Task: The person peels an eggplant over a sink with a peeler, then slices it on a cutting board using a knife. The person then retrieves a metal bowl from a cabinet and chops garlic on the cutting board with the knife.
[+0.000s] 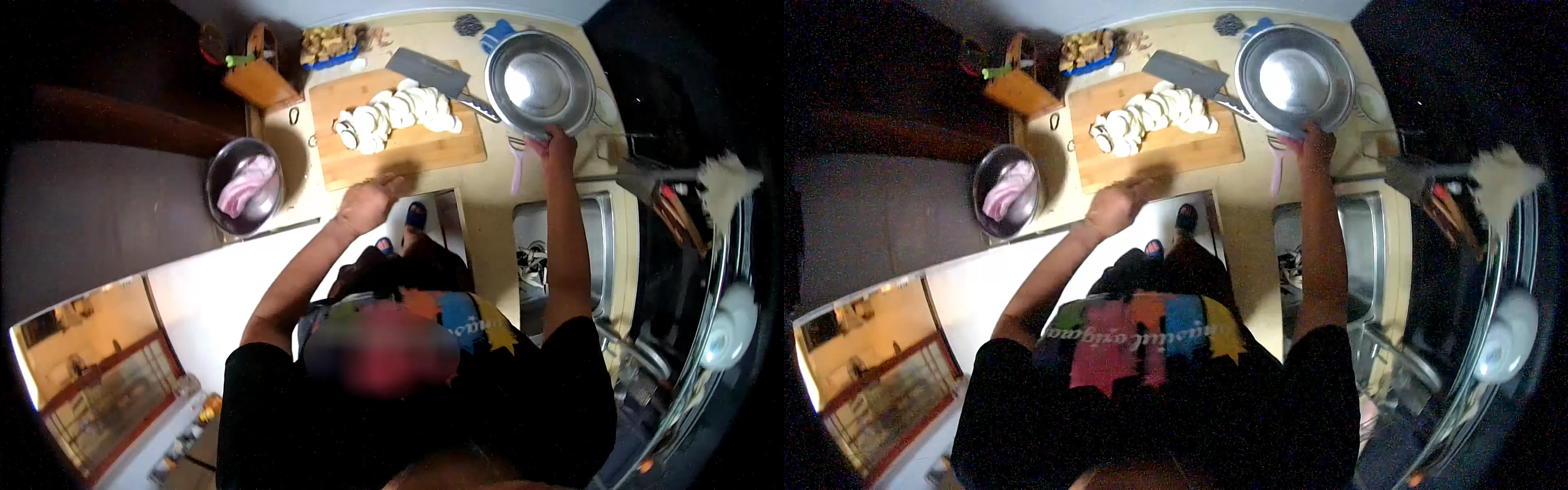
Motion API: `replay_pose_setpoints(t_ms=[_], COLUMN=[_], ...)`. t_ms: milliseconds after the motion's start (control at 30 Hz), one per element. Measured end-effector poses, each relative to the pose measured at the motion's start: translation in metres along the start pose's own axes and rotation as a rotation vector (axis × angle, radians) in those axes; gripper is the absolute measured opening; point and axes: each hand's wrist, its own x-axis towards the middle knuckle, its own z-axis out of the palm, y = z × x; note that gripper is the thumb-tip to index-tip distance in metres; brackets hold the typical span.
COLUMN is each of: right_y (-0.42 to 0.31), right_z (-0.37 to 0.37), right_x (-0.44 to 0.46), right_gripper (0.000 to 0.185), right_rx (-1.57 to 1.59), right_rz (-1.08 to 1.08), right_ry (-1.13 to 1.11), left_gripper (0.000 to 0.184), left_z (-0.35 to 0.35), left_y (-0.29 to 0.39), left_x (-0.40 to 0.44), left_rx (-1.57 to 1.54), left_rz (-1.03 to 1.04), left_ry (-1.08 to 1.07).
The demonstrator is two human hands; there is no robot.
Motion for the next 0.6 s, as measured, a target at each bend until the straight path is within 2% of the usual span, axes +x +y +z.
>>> replay_pose_setpoints(t_ms=[133, 200, 267, 367, 600], right_y=[0.015, 0.037, 0.047, 0.056, 0.068], right_z=[0.043, 0.053, 0.057, 0.058, 0.058], right_x=[0.069, 0.101, 0.12, 0.126, 0.147], right_gripper=[0.034, 0.032, 0.031, 0.028, 0.024], right_rx=[0.122, 0.106, 0.232, 0.168, 0.17], right_rz=[0.251, 0.321, 0.452, 0.439, 0.477], right_ry=[-0.181, -0.147, -0.092, -0.079, -0.089], left_gripper=[0.037, 0.038, 0.039, 0.034, 0.039], left_z=[-0.007, -0.004, -0.002, -0.006, -0.012], left_y=[-0.027, -0.044, -0.061, -0.074, -0.11], left_x=[-0.007, -0.009, -0.005, 0.004, 0.022], left_rx=[-0.051, -0.066, -0.085, -0.143, -0.179], left_rz=[-0.212, -0.287, -0.314, -0.46, -0.487], left_ry=[0.059, 0.151, 0.18, 0.194, 0.162])
